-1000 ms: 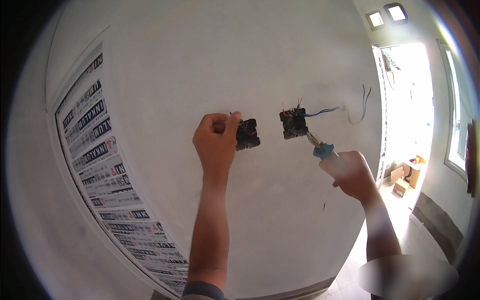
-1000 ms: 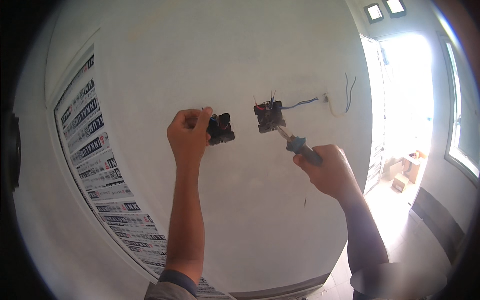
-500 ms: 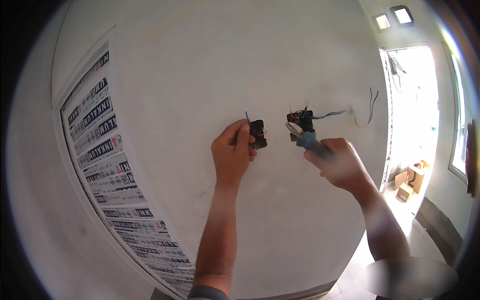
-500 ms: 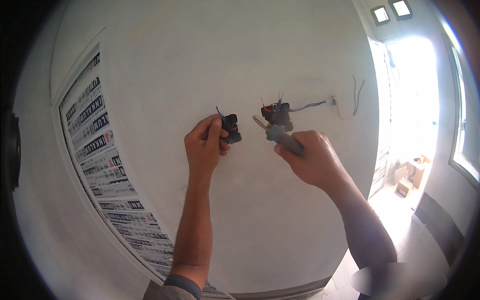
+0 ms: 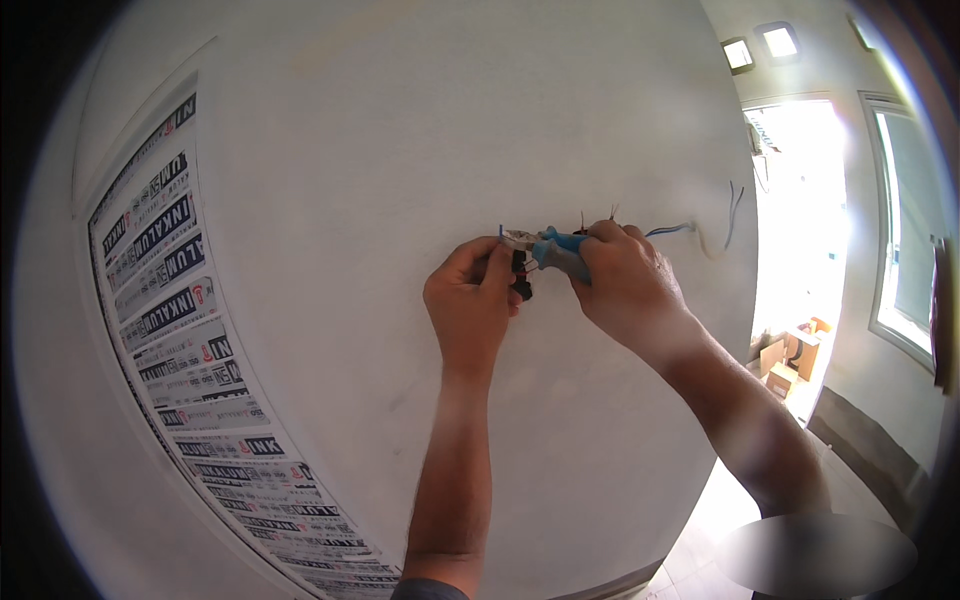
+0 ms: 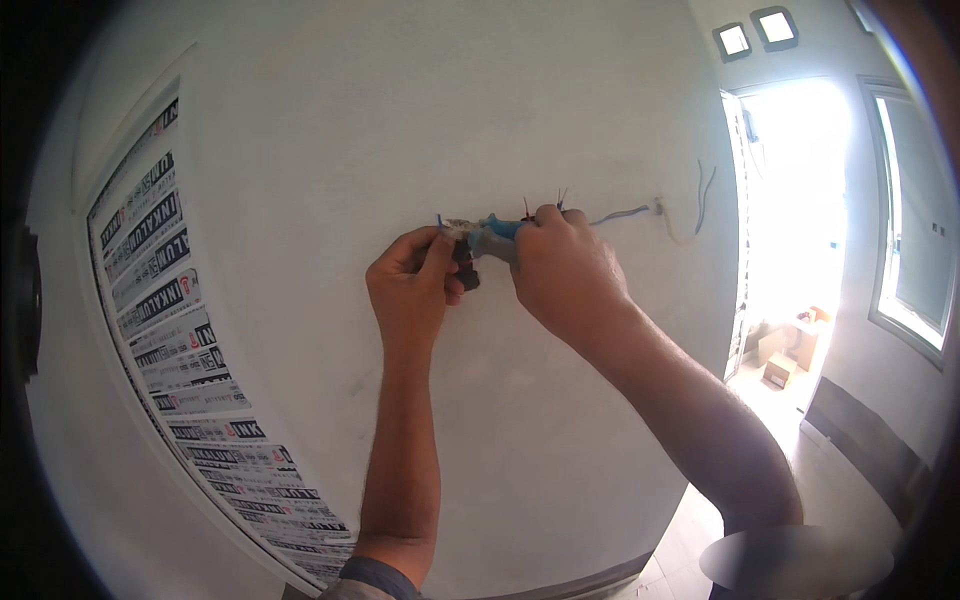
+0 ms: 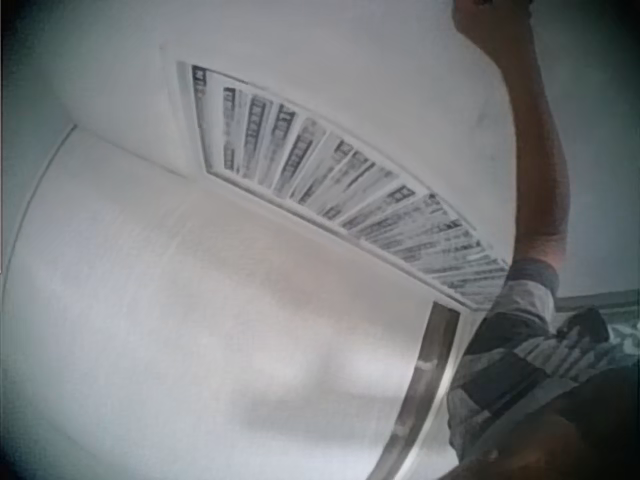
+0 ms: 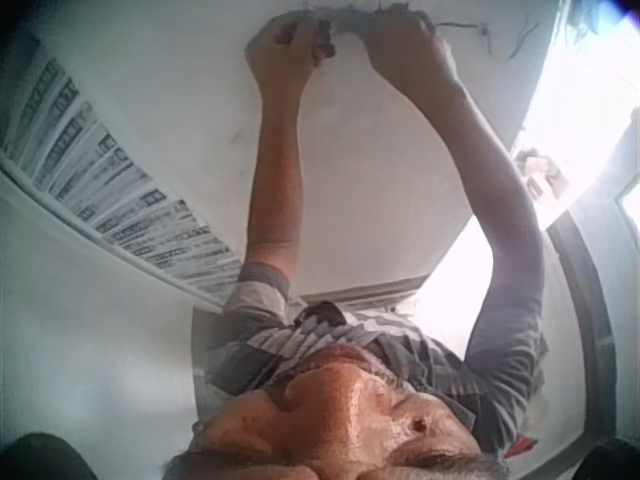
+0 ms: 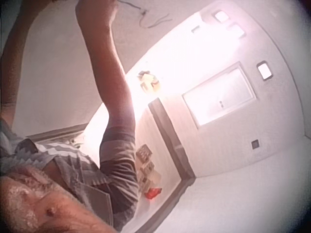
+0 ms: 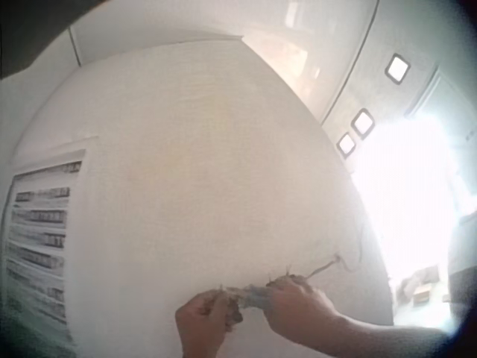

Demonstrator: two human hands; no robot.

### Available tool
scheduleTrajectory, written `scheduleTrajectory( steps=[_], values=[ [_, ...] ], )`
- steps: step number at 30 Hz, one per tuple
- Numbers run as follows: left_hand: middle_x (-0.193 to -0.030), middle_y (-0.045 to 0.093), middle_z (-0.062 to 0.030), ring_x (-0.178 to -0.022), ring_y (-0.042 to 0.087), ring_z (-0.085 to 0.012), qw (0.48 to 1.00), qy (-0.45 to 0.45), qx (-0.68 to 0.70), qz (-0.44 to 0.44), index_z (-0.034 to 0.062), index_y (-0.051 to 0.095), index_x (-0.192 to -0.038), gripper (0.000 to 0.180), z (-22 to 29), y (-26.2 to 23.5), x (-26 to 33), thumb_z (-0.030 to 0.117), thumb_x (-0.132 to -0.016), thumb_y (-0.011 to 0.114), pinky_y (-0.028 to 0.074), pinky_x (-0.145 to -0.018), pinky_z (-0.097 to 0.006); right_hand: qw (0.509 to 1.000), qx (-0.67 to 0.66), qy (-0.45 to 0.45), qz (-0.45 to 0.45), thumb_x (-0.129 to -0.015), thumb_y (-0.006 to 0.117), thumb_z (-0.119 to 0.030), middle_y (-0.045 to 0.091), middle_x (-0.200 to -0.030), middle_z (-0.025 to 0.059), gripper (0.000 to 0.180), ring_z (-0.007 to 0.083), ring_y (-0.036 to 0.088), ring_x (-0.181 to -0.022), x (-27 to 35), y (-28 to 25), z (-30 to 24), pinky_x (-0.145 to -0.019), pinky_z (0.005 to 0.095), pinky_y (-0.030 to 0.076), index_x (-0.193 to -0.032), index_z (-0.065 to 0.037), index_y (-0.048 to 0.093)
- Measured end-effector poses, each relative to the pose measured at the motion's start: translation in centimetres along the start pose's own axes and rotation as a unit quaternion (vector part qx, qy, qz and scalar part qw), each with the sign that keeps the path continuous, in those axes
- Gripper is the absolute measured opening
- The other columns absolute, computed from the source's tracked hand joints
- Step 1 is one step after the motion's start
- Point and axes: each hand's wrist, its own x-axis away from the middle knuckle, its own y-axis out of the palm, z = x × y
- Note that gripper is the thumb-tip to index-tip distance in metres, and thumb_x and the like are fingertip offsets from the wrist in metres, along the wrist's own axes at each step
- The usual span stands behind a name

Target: The person strips and connects wires to two wall-mounted electrical boxes using pliers and a screwdriver. They then attach a switch plate to one of the boxes and secure it with screws.

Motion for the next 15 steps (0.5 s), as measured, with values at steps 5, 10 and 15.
scheduleTrajectory(
  steps=[5, 10, 15],
  values=[
    [-0.07, 0.07, -0.0056, -0.052, 0.062, -0.0076, 1.0, -0.006, -0.02, 0.005, -0.0018, 0.076, -0.101, 0.012, 0.4, -0.1, 0.1, 0.007, -0.097, 0.069, 0.047, -0.044, -0.023, 0.997, 0.066, -0.022, 0.021, -0.09, 0.069, -0.009, 0.069, -0.108, 0.0149, 0.012, 0.0318, 0.068, -0.103, -0.2, 0.5, -0.3, -0.077, 0.0431, 0.063, -0.092, 0.001, 0.075],
    [-0.069, 0.07, -0.0057, -0.051, 0.061, -0.0075, 1.0, -0.008, 0.0, 0.001, -0.0025, 0.076, -0.1, 0.012, 0.4, 0.0, 0.2, 0.005, -0.096, 0.068, 0.045, -0.043, -0.023, 0.992, 0.11, -0.051, 0.045, -0.087, 0.071, -0.01, 0.069, -0.102, 0.0123, 0.01, 0.0296, 0.068, -0.101, -0.4, 1.1, 0.1, -0.074, 0.0401, 0.064, -0.087, -0.001, 0.074],
    [-0.07, 0.072, -0.0068, -0.051, 0.061, -0.0072, 1.0, 0.018, -0.017, -0.004, -0.0038, 0.074, -0.098, 0.011, 0.2, -0.2, 0.0, 0.005, -0.096, 0.068, 0.044, -0.042, -0.023, 0.987, 0.128, -0.081, 0.057, -0.087, 0.07, -0.013, 0.07, -0.093, 0.0099, 0.009, 0.0274, 0.069, -0.092, -0.8, 0.8, 0.2, -0.075, 0.0416, 0.055, -0.084, -0.005, 0.075]
  ],
)
